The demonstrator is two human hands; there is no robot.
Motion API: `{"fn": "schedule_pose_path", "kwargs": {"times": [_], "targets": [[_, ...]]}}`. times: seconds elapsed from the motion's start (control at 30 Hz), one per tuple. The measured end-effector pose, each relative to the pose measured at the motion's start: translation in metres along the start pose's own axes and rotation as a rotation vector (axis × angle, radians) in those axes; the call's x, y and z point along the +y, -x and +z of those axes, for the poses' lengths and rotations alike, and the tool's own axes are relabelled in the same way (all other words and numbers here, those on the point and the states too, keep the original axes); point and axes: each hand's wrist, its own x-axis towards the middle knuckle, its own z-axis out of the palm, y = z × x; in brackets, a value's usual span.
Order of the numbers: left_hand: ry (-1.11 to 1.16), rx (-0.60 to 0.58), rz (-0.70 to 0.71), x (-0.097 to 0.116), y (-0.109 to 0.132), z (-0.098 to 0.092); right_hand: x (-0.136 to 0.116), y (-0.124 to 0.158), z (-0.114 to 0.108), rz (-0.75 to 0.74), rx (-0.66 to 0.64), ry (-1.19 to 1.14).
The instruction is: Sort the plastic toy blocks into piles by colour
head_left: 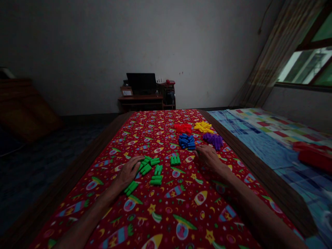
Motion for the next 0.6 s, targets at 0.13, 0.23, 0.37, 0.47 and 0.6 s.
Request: {"fn": "schedule_pose_path", "kwargs": {"times": [0.13, 0.23, 0.37, 0.47, 0.6], "targets": [[-0.007, 0.006, -0.009, -0.003, 0.001, 0.001, 0.004, 0.002, -0.014, 0.017, 0.068, -0.043], [-0.008, 0.006, -0.017, -0.005, 0.001, 0.002, -0.004, -0.002, -0.027, 0.146, 0.122, -0.072], [0.002, 0.000, -0.023, -0.008, 0.000, 0.003, -0.035, -0.003, -0.022, 0.131, 0.079, -0.258], [-0.003, -0.005, -0.024, -0.008, 0.000, 0.003, -0.065, 0.005, -0.001, -0.088, 0.015, -0.344], [-0.014, -0.017, -0.015, -0.006, 0.000, 0.001, -0.091, 0.013, 0.022, -0.286, -0.088, -0.270]]}}
